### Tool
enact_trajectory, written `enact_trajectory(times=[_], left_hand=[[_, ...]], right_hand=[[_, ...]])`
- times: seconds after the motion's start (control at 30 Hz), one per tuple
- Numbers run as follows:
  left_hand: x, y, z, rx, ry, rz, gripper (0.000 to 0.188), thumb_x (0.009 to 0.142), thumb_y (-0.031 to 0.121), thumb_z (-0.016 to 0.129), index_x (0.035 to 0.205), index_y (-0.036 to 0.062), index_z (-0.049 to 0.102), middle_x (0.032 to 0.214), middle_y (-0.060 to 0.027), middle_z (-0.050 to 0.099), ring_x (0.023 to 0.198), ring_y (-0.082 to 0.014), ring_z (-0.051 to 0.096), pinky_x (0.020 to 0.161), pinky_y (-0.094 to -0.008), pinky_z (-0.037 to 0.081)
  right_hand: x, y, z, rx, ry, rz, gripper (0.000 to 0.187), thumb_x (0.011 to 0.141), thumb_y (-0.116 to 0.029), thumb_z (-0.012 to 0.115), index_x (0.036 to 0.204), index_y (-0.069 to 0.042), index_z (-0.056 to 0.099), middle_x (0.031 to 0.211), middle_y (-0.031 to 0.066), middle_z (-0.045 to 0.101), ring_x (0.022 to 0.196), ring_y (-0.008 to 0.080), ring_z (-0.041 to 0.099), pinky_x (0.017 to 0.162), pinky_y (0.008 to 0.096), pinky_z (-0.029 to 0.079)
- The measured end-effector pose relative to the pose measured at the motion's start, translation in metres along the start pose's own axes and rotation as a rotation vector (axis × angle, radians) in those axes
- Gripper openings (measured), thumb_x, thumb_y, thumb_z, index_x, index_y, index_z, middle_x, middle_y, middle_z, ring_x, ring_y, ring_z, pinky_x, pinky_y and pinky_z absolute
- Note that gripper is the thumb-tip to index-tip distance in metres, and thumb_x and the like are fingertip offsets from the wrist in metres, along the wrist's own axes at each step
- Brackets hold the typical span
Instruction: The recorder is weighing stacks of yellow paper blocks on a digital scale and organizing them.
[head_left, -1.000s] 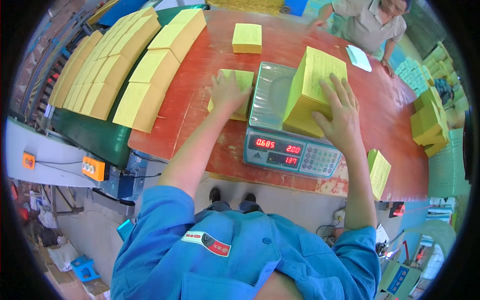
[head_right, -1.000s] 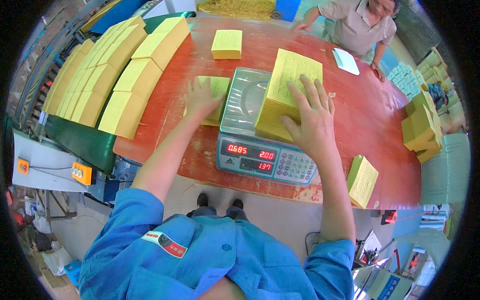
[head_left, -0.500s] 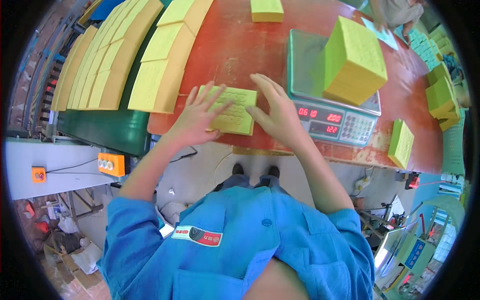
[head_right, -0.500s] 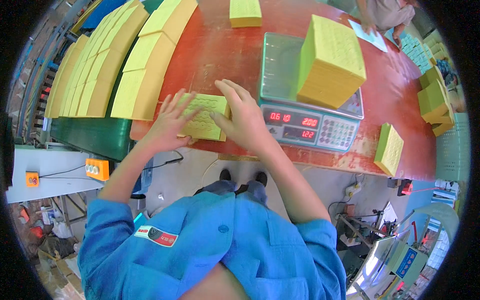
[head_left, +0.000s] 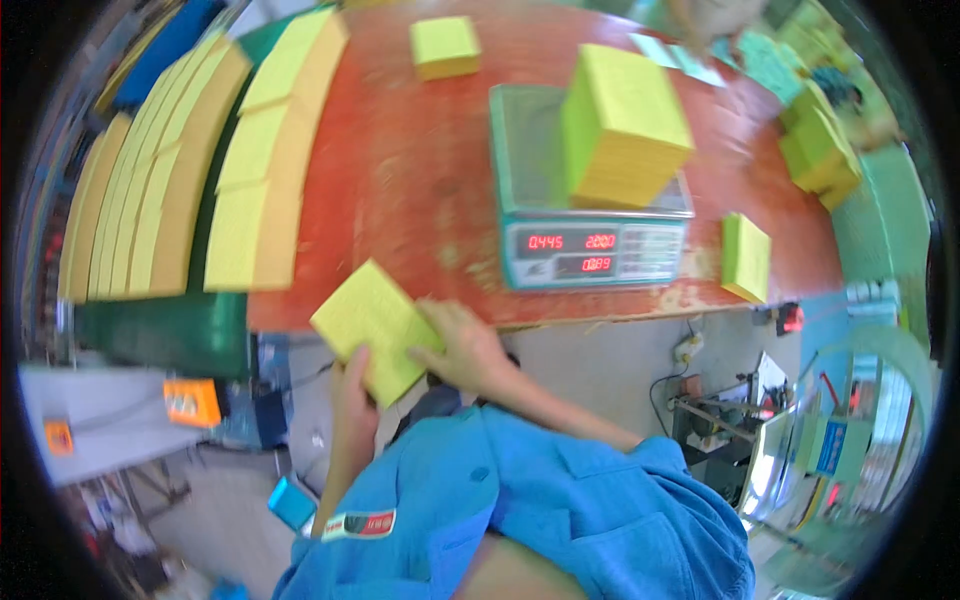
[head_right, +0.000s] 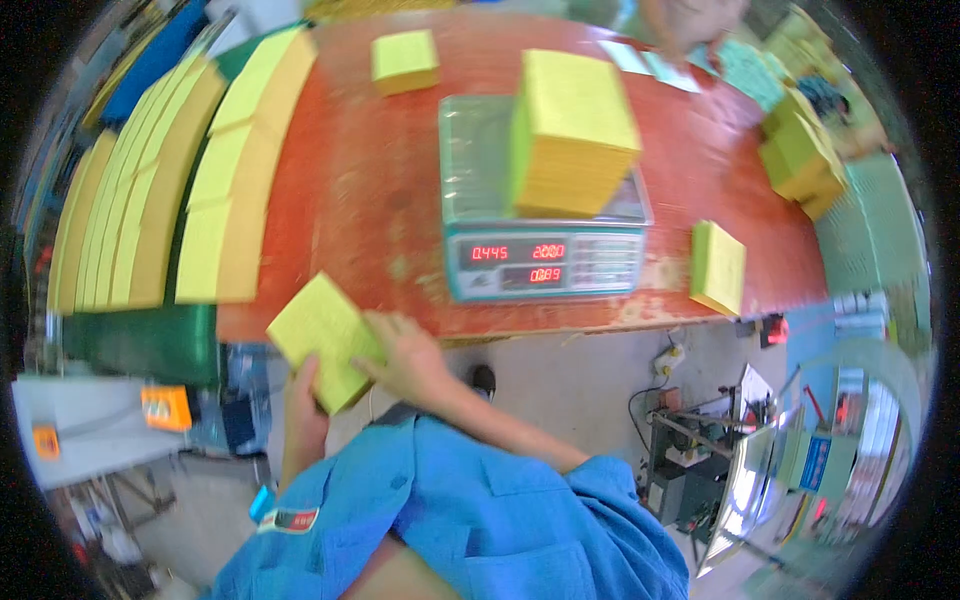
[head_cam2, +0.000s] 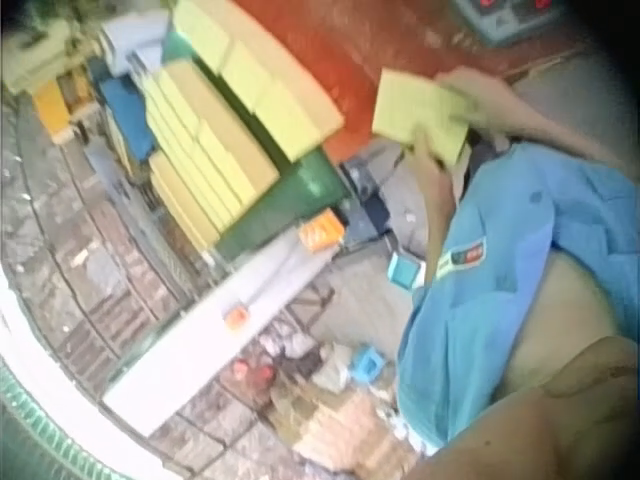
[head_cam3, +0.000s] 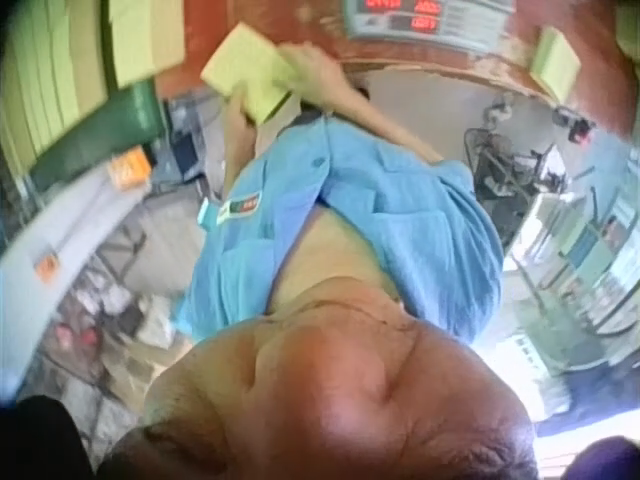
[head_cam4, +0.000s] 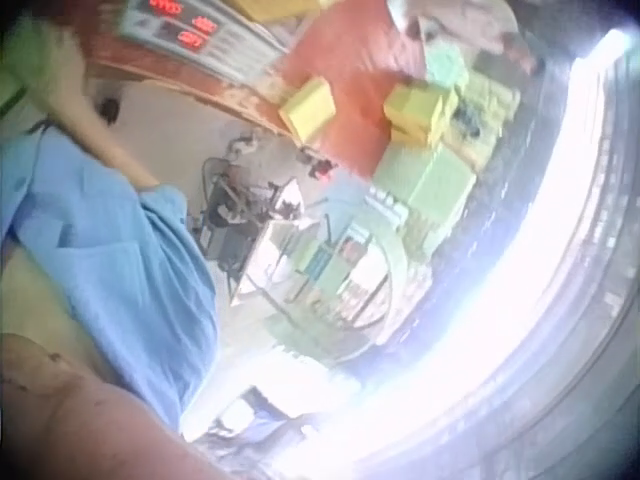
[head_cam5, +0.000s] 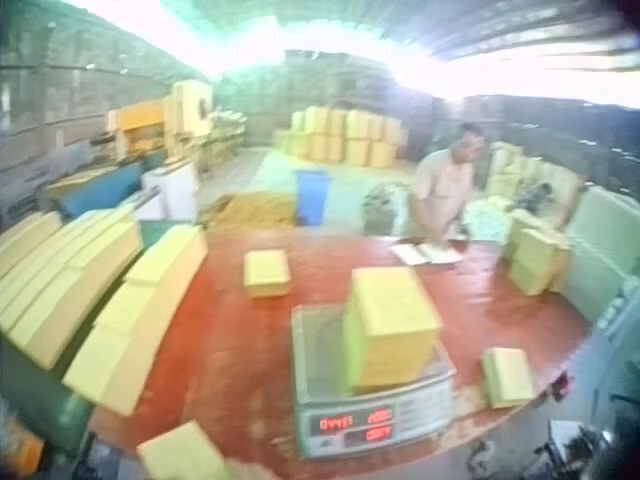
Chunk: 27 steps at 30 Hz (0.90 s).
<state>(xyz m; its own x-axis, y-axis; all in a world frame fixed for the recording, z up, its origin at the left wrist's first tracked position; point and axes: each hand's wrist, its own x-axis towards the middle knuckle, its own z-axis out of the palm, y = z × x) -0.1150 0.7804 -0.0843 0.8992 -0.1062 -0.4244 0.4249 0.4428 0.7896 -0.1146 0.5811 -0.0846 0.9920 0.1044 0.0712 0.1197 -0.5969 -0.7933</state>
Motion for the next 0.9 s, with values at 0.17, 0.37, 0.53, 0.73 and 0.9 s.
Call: enact_trajectory(times=[0.17, 0.37, 0.53, 0.73, 0.9], left_hand=[[-0.027, 0.049, 0.084, 0.087, -0.111, 0.092, 0.053, 0.089, 0.011, 0.060, 0.136, -0.0027, 0.042, 0.128, -0.0159, 0.055, 0.117, -0.0262, 0.057, 0.097, -0.0395, 0.049], [0.029, 0.127, 0.305, 0.252, -0.541, 0.180, 0.060, 0.088, 0.032, 0.070, 0.132, -0.0025, 0.048, 0.125, -0.0135, 0.059, 0.113, -0.0192, 0.060, 0.095, -0.0347, 0.050], [0.129, 0.138, 0.395, 0.529, -0.591, 0.143, 0.050, 0.086, 0.041, 0.072, 0.120, 0.0070, 0.060, 0.111, -0.0051, 0.067, 0.100, -0.0178, 0.065, 0.088, -0.0369, 0.052], [0.172, 0.109, 0.407, 0.602, -0.506, 0.113, 0.050, 0.084, 0.047, 0.072, 0.117, 0.0110, 0.065, 0.107, -0.0037, 0.069, 0.096, -0.0170, 0.065, 0.082, -0.0375, 0.053], [0.173, 0.103, 0.404, 0.645, -0.520, 0.146, 0.053, 0.084, 0.049, 0.071, 0.117, 0.0085, 0.066, 0.106, -0.0045, 0.069, 0.095, -0.0171, 0.065, 0.080, -0.0362, 0.053]], right_hand=[[-0.029, -0.012, -0.097, 0.493, -0.072, 0.150, 0.086, 0.084, -0.045, 0.070, 0.142, 0.008, 0.034, 0.130, 0.0280, 0.053, 0.123, 0.0351, 0.054, 0.101, 0.0414, 0.045], [0.022, -0.025, -0.304, 0.468, 0.320, 0.019, 0.078, 0.084, -0.047, 0.070, 0.134, 0.009, 0.046, 0.109, 0.0177, 0.065, 0.096, 0.0221, 0.064, 0.086, 0.0372, 0.051], [0.076, 0.020, -0.389, 0.507, 0.228, 0.159, 0.058, 0.085, -0.049, 0.067, 0.115, 0.001, 0.062, 0.100, 0.0113, 0.068, 0.085, 0.0183, 0.064, 0.074, 0.0339, 0.049], [0.089, 0.050, -0.393, 0.398, 0.213, 0.358, 0.055, 0.085, -0.052, 0.067, 0.104, -0.001, 0.065, 0.095, 0.0081, 0.068, 0.079, 0.0173, 0.062, 0.072, 0.0323, 0.046], [0.087, 0.057, -0.389, 0.409, 0.234, 0.332, 0.058, 0.084, -0.052, 0.067, 0.108, 0.001, 0.064, 0.094, 0.0097, 0.068, 0.080, 0.0175, 0.062, 0.074, 0.0326, 0.048]])
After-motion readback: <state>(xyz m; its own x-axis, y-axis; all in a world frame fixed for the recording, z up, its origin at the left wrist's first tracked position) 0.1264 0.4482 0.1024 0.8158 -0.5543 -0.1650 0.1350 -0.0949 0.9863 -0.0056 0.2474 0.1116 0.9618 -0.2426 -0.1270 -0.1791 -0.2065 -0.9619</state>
